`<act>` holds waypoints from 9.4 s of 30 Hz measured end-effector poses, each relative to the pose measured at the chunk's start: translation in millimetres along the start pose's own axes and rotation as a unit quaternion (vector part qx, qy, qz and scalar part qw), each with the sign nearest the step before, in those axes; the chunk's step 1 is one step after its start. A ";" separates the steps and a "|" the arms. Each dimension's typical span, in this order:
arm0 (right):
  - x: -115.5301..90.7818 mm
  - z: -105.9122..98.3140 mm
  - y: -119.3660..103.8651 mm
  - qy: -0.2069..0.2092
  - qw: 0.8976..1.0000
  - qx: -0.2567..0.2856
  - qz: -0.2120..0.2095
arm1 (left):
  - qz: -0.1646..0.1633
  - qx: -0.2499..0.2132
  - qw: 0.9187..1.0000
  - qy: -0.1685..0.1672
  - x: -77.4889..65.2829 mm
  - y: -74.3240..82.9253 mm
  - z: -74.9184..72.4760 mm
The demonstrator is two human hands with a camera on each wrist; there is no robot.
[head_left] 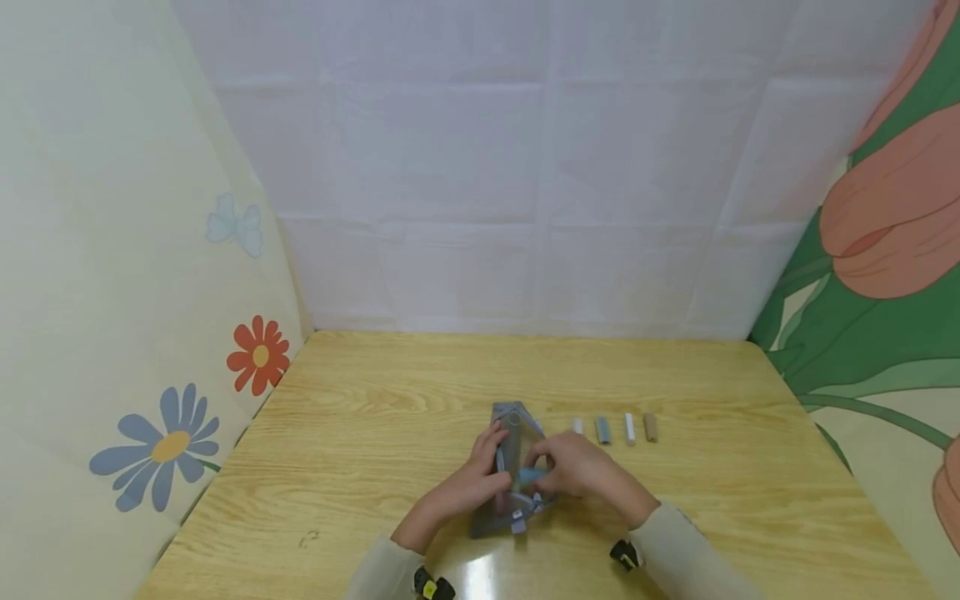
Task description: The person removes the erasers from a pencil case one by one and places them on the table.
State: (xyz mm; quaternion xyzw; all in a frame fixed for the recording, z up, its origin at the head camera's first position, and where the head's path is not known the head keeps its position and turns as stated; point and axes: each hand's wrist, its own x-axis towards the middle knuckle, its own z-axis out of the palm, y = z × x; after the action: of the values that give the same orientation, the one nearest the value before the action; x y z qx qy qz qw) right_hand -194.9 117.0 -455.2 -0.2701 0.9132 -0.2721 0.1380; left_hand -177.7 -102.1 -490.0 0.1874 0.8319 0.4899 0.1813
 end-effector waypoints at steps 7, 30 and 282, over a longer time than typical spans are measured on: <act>-3.7 -7.4 0.9 0.007 1.000 0.021 0.020 | -0.001 0.000 1.000 0.003 0.7 -1.1 0.3; -19.8 -22.5 15.4 0.023 0.998 0.042 0.028 | 0.005 0.004 1.000 0.011 0.4 2.0 0.7; 36.9 45.1 -28.4 0.023 0.999 0.044 -0.003 | -0.012 -0.334 0.931 0.144 -9.9 -28.9 -4.6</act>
State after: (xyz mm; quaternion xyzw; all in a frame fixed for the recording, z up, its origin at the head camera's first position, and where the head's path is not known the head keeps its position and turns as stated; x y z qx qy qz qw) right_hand -195.1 56.9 -479.6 -0.2600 0.9025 -0.3186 0.1281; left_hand -175.2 -123.4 -512.2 0.0332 0.6393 0.7592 0.1172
